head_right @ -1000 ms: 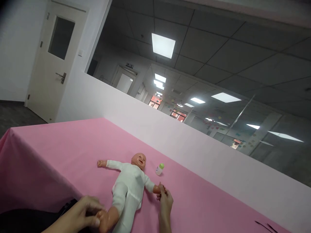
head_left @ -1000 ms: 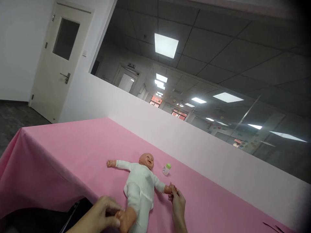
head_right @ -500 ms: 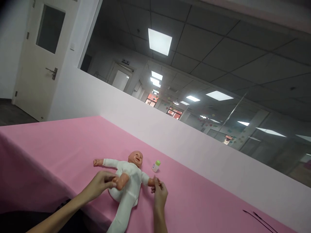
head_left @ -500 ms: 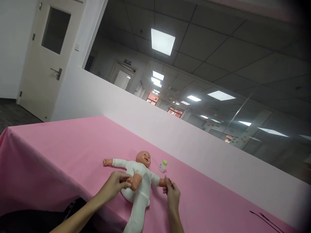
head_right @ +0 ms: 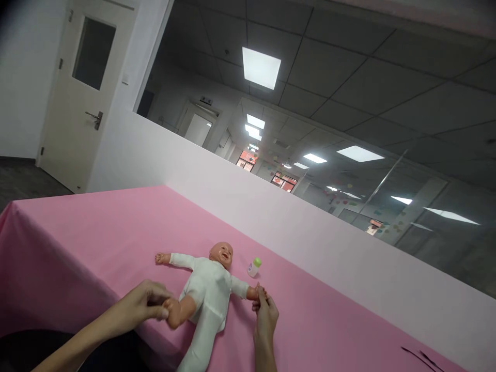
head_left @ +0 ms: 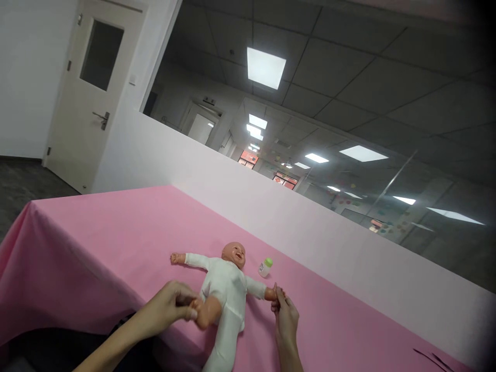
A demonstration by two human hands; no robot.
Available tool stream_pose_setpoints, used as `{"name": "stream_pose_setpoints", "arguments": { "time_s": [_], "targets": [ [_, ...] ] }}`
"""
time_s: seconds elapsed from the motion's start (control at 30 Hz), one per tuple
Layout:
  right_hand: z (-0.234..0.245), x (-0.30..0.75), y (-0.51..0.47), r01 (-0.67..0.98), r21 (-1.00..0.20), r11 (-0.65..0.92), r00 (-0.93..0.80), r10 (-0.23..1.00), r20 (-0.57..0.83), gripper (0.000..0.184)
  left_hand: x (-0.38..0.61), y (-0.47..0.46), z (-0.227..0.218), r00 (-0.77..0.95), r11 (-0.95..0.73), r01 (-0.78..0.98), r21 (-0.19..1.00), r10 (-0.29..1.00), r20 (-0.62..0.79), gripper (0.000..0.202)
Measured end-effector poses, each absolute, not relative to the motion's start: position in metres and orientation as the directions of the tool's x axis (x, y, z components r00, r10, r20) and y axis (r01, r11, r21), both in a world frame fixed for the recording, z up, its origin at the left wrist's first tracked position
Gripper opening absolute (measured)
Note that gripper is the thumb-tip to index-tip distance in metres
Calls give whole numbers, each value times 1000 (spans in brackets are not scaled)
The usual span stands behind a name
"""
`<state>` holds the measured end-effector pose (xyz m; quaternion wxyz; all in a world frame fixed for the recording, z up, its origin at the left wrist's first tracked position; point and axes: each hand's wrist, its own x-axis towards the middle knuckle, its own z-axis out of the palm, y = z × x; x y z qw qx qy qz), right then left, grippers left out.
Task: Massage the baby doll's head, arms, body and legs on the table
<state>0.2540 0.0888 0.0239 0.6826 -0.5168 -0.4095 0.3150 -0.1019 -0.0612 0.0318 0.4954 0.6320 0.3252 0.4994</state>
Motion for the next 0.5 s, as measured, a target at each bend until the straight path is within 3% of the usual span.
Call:
{"name": "stream_pose_setpoints", "arguments": {
  "time_s": [0.13, 0.27, 0.37, 0.5],
  "targets": [
    [28, 208, 71, 151, -936, 319, 267, 898, 349, 56, -80, -10, 32, 119, -400, -101, 911, 904, 410, 27],
    [2, 179, 64, 175, -934, 311, 169, 925, 339, 57, -58, 31, 19, 76, -383, -154, 911, 915, 397, 29],
    [-3, 195, 71, 121, -953, 277, 212, 931, 297, 57, -54, 24, 22, 91, -405, -138, 904, 904, 419, 22],
    [4, 251, 88, -3, -971, 240, 398, 891, 219, 60, -69, -44, 28, 286, -426, -4, 905, 866, 410, 13]
  ]
}}
